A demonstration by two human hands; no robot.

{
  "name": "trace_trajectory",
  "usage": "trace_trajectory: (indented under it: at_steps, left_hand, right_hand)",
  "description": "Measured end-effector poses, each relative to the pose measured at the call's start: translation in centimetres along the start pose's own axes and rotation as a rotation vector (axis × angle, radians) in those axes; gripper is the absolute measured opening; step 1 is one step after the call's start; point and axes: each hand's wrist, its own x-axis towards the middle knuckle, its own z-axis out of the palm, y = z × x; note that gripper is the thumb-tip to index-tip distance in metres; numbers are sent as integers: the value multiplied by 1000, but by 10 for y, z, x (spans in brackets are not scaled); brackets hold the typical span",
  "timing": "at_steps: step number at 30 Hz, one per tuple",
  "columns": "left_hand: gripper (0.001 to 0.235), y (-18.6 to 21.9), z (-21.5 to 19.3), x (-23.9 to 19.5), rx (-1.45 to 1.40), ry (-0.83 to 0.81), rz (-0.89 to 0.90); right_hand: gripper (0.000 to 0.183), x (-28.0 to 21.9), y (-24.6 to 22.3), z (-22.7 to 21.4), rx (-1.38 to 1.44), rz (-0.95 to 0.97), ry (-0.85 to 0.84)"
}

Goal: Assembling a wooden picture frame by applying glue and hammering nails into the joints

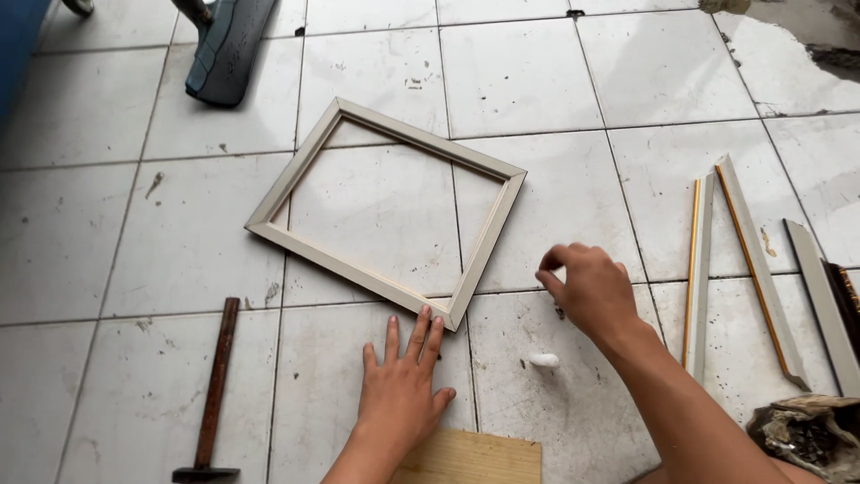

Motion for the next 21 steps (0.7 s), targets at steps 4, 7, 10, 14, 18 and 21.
trace_trajectory:
  at_steps: [4, 7, 10, 14, 18, 21]
  left_hand:
    - [94, 2, 28, 7, 91, 373, 21]
    - [84, 10, 13, 0, -54, 228, 105]
    - [83, 13, 21, -3, -22, 231, 77]
    - [76, 13, 12, -4, 22, 181, 36]
    - [72, 18, 9, -3, 68, 51, 6]
    - [73, 20, -2, -6, 63, -19, 17]
  right_hand:
    - [9, -10, -30, -20, 286, -120, 211]
    - [11, -20, -60, -15, 496, -127, 134]
    - [17, -42, -98, -7, 727, -149, 70]
    - [15, -49, -101, 24, 759, -214, 77]
    - [20, -39, -86, 45, 625, -289, 130]
    - [23, -38, -83, 54, 563, -363, 142]
